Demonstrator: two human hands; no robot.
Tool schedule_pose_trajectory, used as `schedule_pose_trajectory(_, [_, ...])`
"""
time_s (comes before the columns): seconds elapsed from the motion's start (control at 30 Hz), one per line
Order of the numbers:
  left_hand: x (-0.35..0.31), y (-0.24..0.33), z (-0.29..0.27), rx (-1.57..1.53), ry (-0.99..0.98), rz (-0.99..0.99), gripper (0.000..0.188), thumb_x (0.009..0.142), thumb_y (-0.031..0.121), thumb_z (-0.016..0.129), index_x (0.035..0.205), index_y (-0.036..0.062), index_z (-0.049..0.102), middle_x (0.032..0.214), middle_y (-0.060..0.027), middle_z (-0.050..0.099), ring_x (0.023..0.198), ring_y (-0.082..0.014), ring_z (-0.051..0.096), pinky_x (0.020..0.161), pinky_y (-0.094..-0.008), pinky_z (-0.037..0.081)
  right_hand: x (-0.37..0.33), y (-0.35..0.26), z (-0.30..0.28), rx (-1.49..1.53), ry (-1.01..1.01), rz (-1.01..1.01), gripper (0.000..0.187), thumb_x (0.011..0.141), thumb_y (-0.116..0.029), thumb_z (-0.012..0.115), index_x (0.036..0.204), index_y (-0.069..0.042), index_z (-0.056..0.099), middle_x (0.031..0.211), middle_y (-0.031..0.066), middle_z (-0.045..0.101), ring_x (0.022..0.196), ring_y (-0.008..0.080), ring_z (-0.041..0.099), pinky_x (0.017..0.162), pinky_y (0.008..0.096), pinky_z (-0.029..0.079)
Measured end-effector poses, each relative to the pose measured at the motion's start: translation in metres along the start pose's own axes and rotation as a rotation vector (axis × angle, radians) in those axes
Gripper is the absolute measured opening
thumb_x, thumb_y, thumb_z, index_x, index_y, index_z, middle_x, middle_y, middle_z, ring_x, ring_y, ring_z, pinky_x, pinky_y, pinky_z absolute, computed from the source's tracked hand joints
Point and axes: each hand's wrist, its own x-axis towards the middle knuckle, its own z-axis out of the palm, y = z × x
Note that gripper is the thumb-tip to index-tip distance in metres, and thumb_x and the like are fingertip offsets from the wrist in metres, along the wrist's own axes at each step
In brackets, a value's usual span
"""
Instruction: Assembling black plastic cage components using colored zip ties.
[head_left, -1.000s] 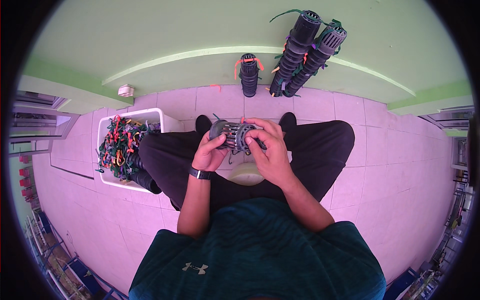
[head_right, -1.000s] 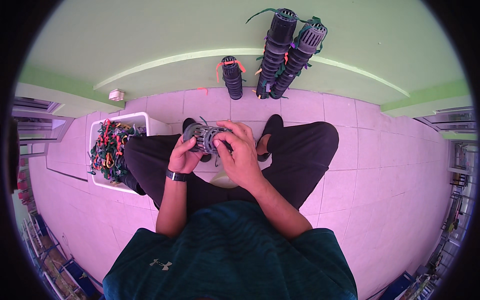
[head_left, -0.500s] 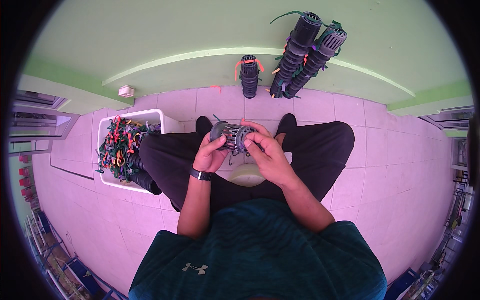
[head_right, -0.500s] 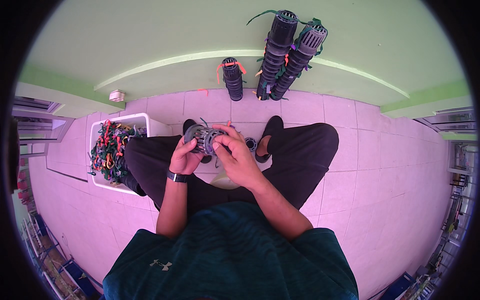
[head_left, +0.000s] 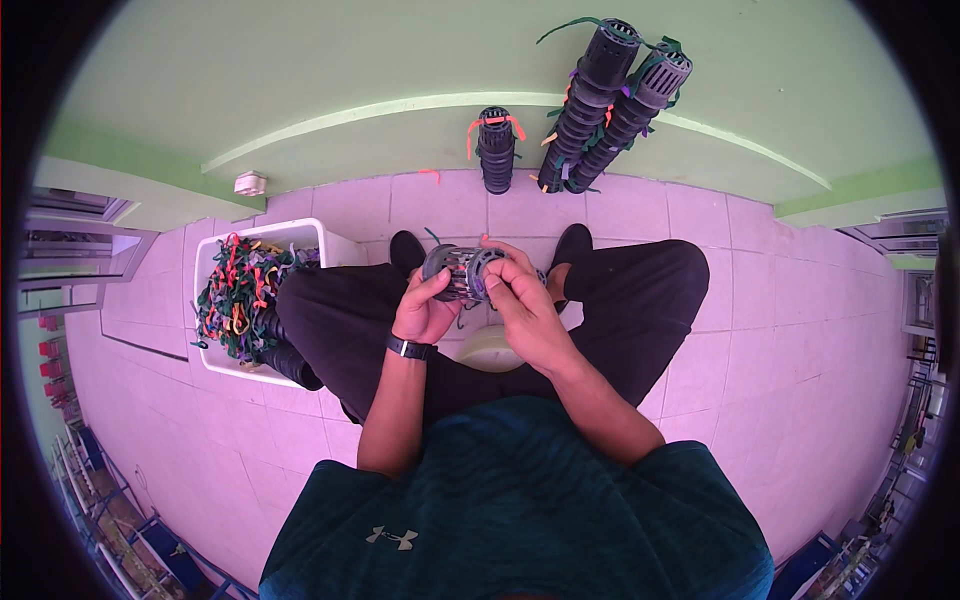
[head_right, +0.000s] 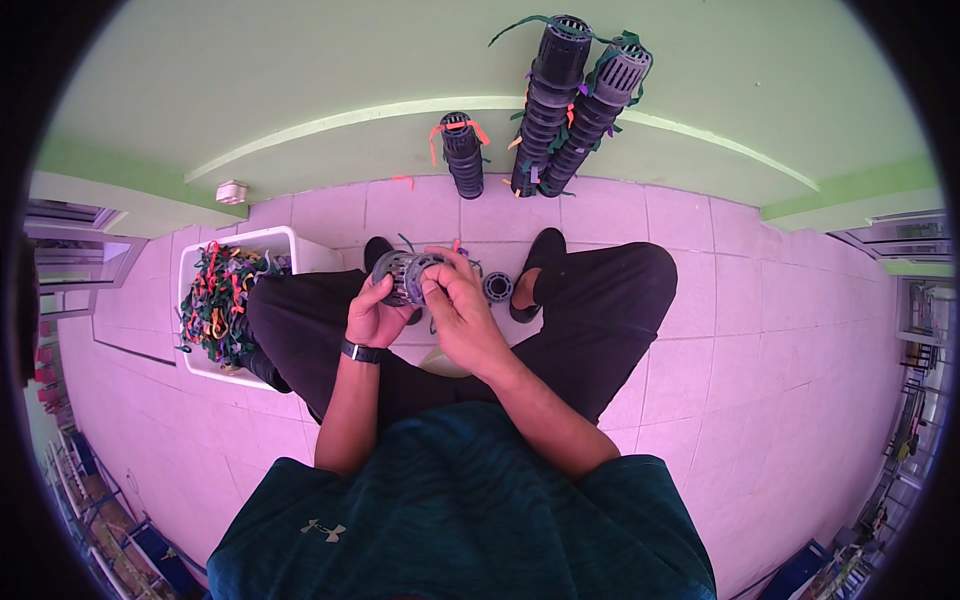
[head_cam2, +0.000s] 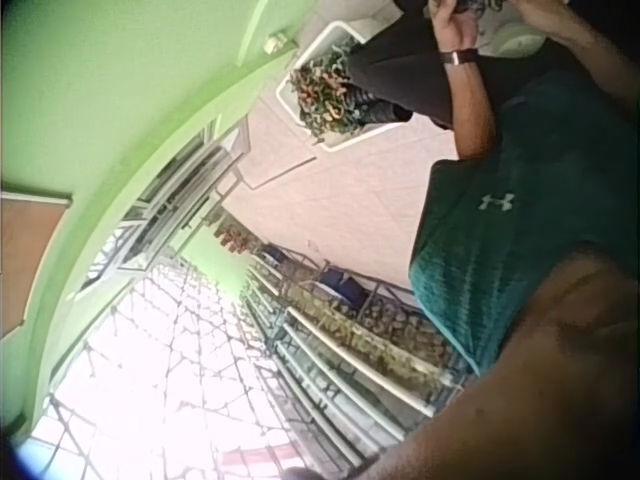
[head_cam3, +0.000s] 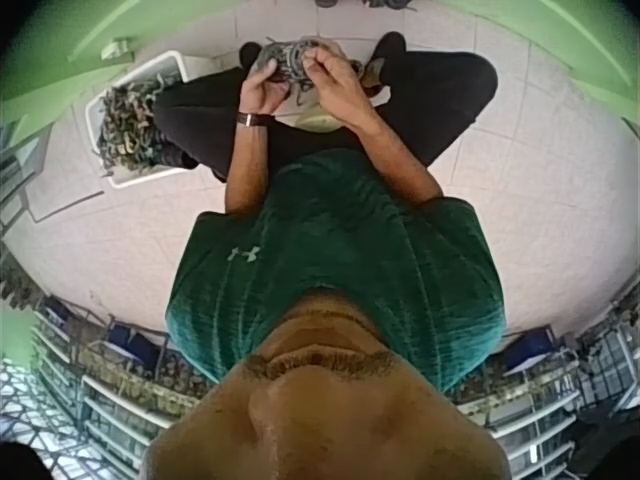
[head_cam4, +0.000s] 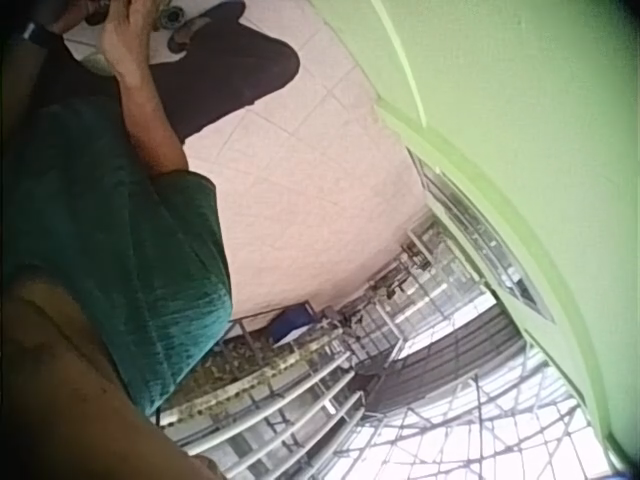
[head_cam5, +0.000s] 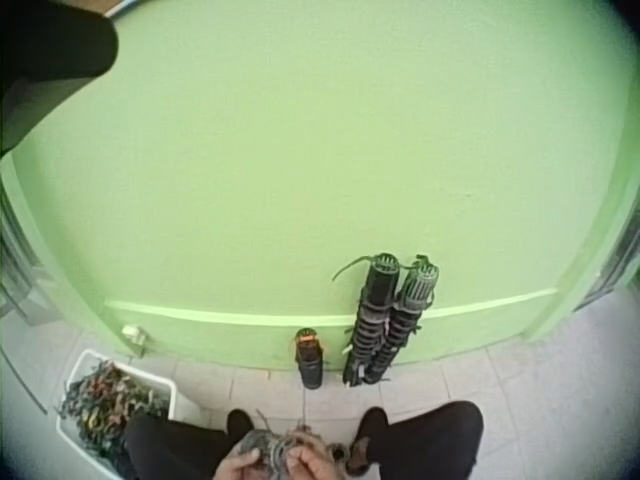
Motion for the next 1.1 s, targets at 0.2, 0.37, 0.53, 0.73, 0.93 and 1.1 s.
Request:
schedule_pose_trajectory(0.2, [0.004, 0.0, 0.023, 0.166, 0.101, 0.101, 0.039, 0.095, 0.02, 0.064, 0.127, 0.0015, 0.053, 0.117, -0.01, 0.064, 0.103, -0.0172, 0.063, 0.09, -0.0372, 0.051, -0.003, -0.007, 0.002, -0.156, 0.017, -0.179, 0.019, 0.088, -0.006, 0.065, 0.104, -0.001, 0.057, 0.139, 0.022, 0.043, 0.129, 0.0367, 0.044, 0.107, 0.0426, 0.035])
schedule_pose_trajectory(0.37, [-0.002, -0.013, 0.034, 0.716, 0.479, 0.345, 0.027, 0.084, 0.009, 0.077, 0.108, 0.002, 0.065, 0.096, -0.0034, 0.066, 0.084, -0.0097, 0.056, 0.079, -0.0291, 0.048, 0.001, -0.005, -0.002, -0.665, 0.286, -0.411, 0.03, 0.078, -0.001, 0.071, 0.104, -0.002, 0.056, 0.142, 0.024, 0.041, 0.127, 0.0442, 0.044, 0.102, 0.0512, 0.036])
schedule_pose_trajectory(0.53, [-0.003, -0.013, 0.073, 1.159, 0.426, 0.6, 0.015, 0.077, 0.01, 0.081, 0.084, 0.0009, 0.071, 0.084, -0.0059, 0.067, 0.081, -0.0144, 0.057, 0.072, -0.0289, 0.045, 0.005, 0.001, 0.006, -0.848, 0.366, -0.443, 0.032, 0.077, -0.004, 0.071, 0.106, -0.004, 0.058, 0.144, 0.021, 0.041, 0.129, 0.0424, 0.043, 0.102, 0.0531, 0.033])
schedule_pose_trajectory(0.73, [0.001, -0.006, 0.061, 1.291, 0.426, 0.659, 0.01, 0.081, 0.004, 0.077, 0.085, -0.0002, 0.069, 0.084, -0.0041, 0.066, 0.078, -0.0111, 0.055, 0.07, -0.0272, 0.044, 0.012, 0.007, 0.009, -0.934, 0.366, -0.421, 0.039, 0.078, -0.011, 0.073, 0.113, -0.006, 0.057, 0.14, 0.0183, 0.047, 0.127, 0.0368, 0.047, 0.1, 0.0506, 0.032])
schedule_pose_trajectory(0.93, [0.003, 0.039, 0.032, 0.73, 0.536, 0.604, 0.012, 0.092, 0.007, 0.068, 0.1, 0.0001, 0.063, 0.09, -0.0008, 0.063, 0.081, -0.0056, 0.056, 0.075, -0.0216, 0.046, 0.087, 0.001, -0.032, -0.872, 0.481, -0.343, 0.063, 0.078, -0.026, 0.079, 0.126, -0.003, 0.044, 0.112, 0.015, 0.063, 0.103, 0.0294, 0.061, 0.098, 0.0488, 0.031])
schedule_pose_trajectory(1.1, [0.002, 0.064, 0.005, 0.786, 0.511, 0.407, 0.026, 0.091, 0.012, 0.071, 0.112, -0.0006, 0.062, 0.097, -0.0034, 0.065, 0.089, -0.0087, 0.06, 0.082, -0.0243, 0.049, 0.191, -0.004, -0.055, -0.952, 0.457, -0.42, 0.064, 0.082, -0.033, 0.075, 0.128, -0.003, 0.043, 0.111, 0.0173, 0.067, 0.105, 0.0338, 0.064, 0.099, 0.0475, 0.036])
